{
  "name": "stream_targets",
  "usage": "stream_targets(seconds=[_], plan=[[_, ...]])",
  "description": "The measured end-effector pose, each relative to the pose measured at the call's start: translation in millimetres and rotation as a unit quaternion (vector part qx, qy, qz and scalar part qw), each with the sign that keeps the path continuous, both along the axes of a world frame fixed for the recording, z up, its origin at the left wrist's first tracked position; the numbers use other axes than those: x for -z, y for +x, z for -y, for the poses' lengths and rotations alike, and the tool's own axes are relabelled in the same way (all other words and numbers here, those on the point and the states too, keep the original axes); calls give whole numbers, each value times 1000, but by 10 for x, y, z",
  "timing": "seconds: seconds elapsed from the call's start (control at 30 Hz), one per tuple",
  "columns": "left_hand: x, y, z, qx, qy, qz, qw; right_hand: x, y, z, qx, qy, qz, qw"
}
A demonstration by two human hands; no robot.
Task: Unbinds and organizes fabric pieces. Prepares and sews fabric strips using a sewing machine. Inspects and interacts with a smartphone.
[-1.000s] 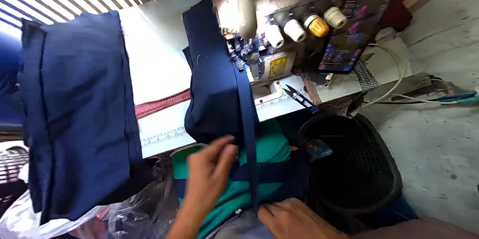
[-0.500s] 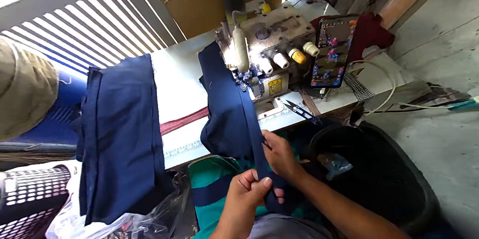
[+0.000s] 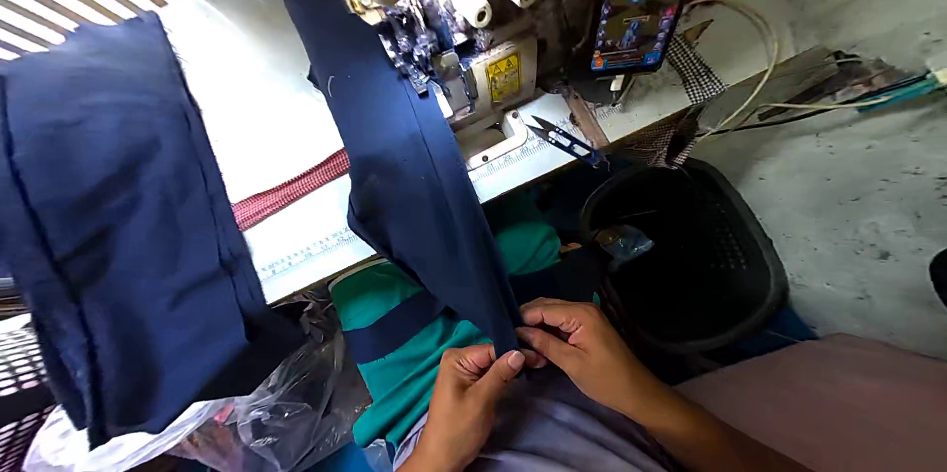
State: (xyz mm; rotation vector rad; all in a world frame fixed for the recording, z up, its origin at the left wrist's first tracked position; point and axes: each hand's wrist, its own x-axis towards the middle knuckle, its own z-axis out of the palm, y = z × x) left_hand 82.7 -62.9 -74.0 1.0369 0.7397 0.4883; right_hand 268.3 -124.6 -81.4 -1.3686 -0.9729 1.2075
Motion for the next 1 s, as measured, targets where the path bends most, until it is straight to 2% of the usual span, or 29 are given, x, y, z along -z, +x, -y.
stream_targets(seconds=[0.1, 0.27, 0.4, 0.47, 0.5, 0.57, 0.6, 0.7, 0.8, 0.87, 1.0], plan=[[15, 1, -2, 14, 8, 9, 1000, -38, 66, -3, -38, 6, -22, 999], [67, 59, 19, -10, 5, -25, 1000, -65, 157, -54, -92, 47, 11, 995], [88, 92, 41, -26, 15, -28, 999, -85, 136, -54, -69, 86, 35, 993], [87, 77, -8, 18, 85, -43, 995, -107, 69, -64, -23, 87, 70, 993], [44, 51, -89, 65, 163, -72, 982, -107, 47, -77, -6, 89, 84, 992], [-188, -32, -362, 154, 362, -160, 905, -84, 57, -103, -8, 101, 82, 991], [-343, -77, -529, 151, 416, -184, 878, -56, 71, -108, -14, 108, 70, 992], [-721, 25, -1074, 15, 478, -134, 868, -35, 116, -113, -34, 115, 42, 992], [-567, 338, -1556, -35, 595, -205, 776, -258, 150, -125, -59, 127, 31, 990], [-404, 452, -1719, -56, 624, -260, 735, -373, 213, -122, -69, 138, 27, 988], [-353, 449, -1756, -74, 622, -272, 730, -148, 289, -101, -64, 91, 21, 994]])
